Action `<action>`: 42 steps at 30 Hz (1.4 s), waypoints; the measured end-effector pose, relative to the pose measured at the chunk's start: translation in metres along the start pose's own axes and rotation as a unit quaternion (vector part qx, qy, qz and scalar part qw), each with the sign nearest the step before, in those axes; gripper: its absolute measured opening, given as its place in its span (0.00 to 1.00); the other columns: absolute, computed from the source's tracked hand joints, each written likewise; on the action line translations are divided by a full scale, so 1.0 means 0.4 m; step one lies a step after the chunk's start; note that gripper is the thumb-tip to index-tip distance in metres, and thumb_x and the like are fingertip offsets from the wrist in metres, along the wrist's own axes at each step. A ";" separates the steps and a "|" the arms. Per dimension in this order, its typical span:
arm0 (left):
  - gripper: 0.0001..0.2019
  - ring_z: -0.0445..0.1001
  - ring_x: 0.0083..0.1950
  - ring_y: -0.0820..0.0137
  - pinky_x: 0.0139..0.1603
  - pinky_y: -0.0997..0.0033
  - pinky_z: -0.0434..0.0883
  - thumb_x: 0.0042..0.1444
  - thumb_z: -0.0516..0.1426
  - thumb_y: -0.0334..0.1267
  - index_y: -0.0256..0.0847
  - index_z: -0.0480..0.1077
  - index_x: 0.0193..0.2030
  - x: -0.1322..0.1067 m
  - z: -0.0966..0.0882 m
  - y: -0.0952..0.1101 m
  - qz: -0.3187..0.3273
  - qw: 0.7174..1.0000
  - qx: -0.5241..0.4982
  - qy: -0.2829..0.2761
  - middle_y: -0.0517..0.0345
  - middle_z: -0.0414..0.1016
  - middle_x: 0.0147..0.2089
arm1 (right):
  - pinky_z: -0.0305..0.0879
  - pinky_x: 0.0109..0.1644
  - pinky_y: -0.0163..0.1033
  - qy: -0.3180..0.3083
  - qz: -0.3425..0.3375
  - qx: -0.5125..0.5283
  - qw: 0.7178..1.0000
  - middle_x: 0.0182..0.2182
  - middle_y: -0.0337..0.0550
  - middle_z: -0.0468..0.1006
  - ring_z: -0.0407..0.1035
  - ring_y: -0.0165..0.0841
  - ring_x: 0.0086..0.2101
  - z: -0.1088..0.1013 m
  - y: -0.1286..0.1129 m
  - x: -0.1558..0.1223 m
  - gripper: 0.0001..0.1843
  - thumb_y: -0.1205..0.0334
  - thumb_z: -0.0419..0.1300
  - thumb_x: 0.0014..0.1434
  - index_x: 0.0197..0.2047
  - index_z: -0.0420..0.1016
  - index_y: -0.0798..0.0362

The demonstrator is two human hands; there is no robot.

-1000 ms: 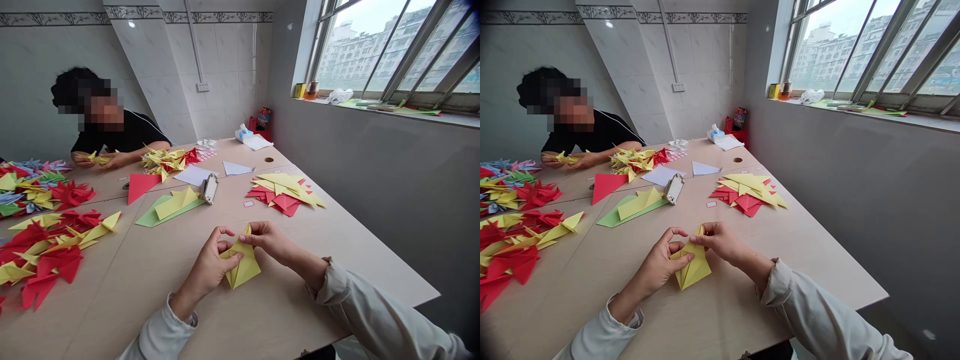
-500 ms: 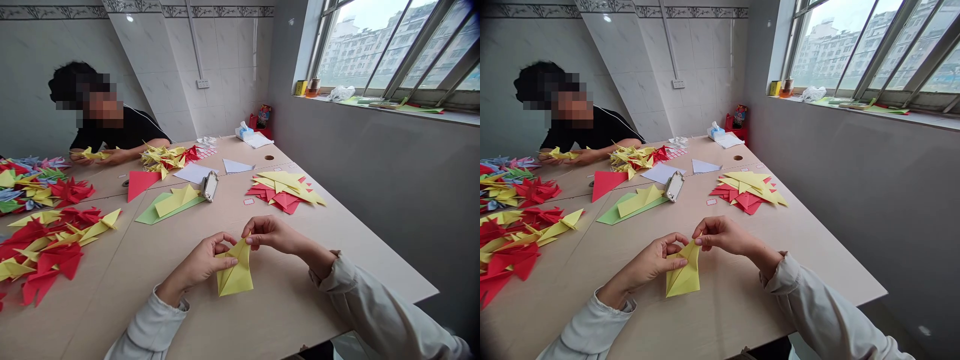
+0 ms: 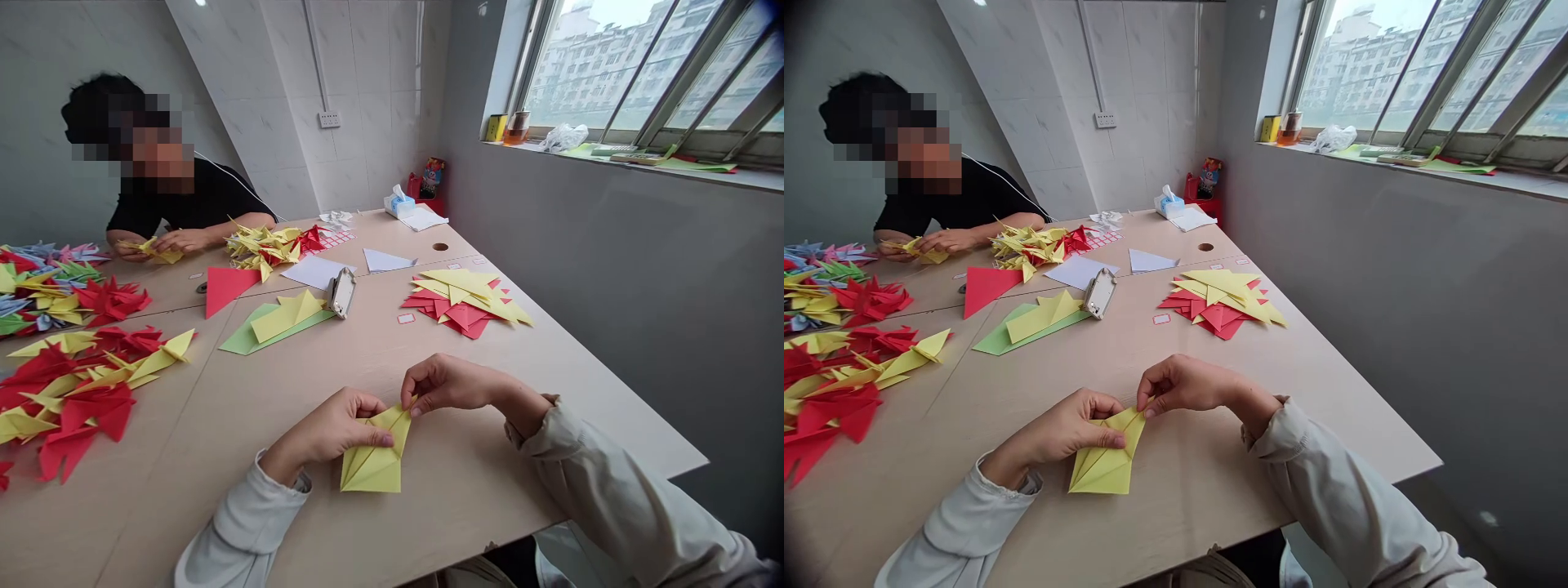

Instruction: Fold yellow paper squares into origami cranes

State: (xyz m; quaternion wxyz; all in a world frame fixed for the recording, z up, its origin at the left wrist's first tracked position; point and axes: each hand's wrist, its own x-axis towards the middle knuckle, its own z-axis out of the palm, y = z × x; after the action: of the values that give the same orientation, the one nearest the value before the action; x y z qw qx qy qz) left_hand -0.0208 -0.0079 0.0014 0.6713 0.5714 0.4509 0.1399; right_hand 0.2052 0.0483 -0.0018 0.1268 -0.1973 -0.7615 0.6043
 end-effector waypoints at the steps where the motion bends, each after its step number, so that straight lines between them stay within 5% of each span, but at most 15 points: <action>1: 0.13 0.70 0.33 0.69 0.32 0.74 0.64 0.44 0.64 0.41 0.34 0.74 0.35 -0.001 0.001 0.002 -0.002 1.000 0.011 -0.006 0.57 0.73 0.34 | 0.63 0.34 0.31 -0.008 0.002 -0.006 1.000 0.31 0.39 0.75 0.67 0.27 0.29 0.001 0.002 0.000 0.10 0.60 0.62 0.54 0.37 0.74 0.57; 6: 0.12 0.66 0.30 0.72 0.27 0.77 0.60 0.44 0.63 0.42 0.34 0.72 0.29 0.002 0.010 0.000 -0.004 0.998 0.068 0.010 0.61 0.69 0.29 | 0.62 0.33 0.31 0.007 0.004 -0.088 0.996 0.30 0.39 0.75 0.67 0.27 0.29 0.018 -0.007 0.006 0.05 0.65 0.59 0.56 0.35 0.73 0.56; 13: 0.11 0.64 0.29 0.71 0.26 0.77 0.58 0.46 0.61 0.44 0.37 0.71 0.29 0.016 0.023 -0.017 0.038 0.984 0.127 0.121 0.63 0.66 0.27 | 0.60 0.32 0.32 0.093 -0.066 -0.228 0.967 0.30 0.40 0.74 0.65 0.27 0.28 0.040 -0.015 0.013 0.05 0.72 0.54 0.56 0.33 0.69 0.54; 17: 0.12 0.66 0.29 0.71 0.26 0.76 0.61 0.45 0.62 0.45 0.37 0.71 0.29 0.013 0.017 -0.011 0.028 0.990 0.064 0.123 0.62 0.67 0.26 | 0.61 0.30 0.32 0.175 -0.065 -0.181 0.966 0.28 0.39 0.72 0.65 0.27 0.26 0.037 -0.016 0.016 0.04 0.69 0.53 0.58 0.33 0.67 0.53; 22: 0.13 0.69 0.29 0.71 0.28 0.74 0.64 0.45 0.64 0.43 0.35 0.71 0.30 0.003 0.013 0.011 0.033 0.992 -0.009 0.119 0.60 0.70 0.28 | 0.64 0.30 0.33 0.314 -0.088 -0.007 0.945 0.27 0.37 0.66 0.64 0.27 0.26 0.027 -0.023 0.026 0.08 0.57 0.55 0.60 0.34 0.65 0.53; 27: 0.14 0.72 0.30 0.70 0.29 0.74 0.66 0.45 0.64 0.42 0.38 0.67 0.35 0.005 0.024 0.017 0.087 0.984 -0.024 0.154 0.61 0.72 0.29 | 0.60 0.26 0.31 0.204 -0.019 0.064 0.977 0.25 0.37 0.67 0.63 0.26 0.25 0.064 -0.020 0.040 0.17 0.50 0.63 0.52 0.35 0.68 0.55; 32: 0.20 0.76 0.29 0.67 0.27 0.73 0.69 0.45 0.65 0.39 0.44 0.56 0.37 0.004 0.038 0.022 0.086 0.979 -0.054 0.178 0.59 0.78 0.32 | 0.56 0.23 0.30 0.238 0.010 0.093 0.967 0.19 0.35 0.67 0.62 0.25 0.21 0.092 -0.018 0.051 0.19 0.48 0.63 0.51 0.27 0.66 0.55; 37: 0.20 0.76 0.29 0.67 0.25 0.74 0.69 0.45 0.64 0.39 0.45 0.56 0.38 -0.005 0.032 0.025 0.079 0.983 -0.021 0.166 0.62 0.76 0.30 | 0.60 0.25 0.31 0.195 0.039 0.176 0.964 0.20 0.35 0.69 0.65 0.26 0.21 0.079 -0.015 0.049 0.19 0.48 0.64 0.50 0.26 0.65 0.55; 42: 0.21 0.75 0.26 0.68 0.24 0.75 0.68 0.44 0.65 0.39 0.45 0.58 0.39 -0.008 0.027 0.019 0.070 0.983 -0.011 0.171 0.65 0.73 0.28 | 0.60 0.25 0.31 0.211 0.034 0.136 0.967 0.20 0.36 0.70 0.64 0.25 0.22 0.049 -0.017 0.035 0.19 0.48 0.64 0.50 0.27 0.67 0.56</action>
State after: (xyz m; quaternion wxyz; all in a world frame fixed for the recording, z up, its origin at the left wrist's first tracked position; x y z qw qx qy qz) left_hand -0.0116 -0.0146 0.0088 0.5788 0.5616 0.5169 0.2871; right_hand 0.1832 0.0363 -0.0004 0.2897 -0.3266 -0.6213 0.6506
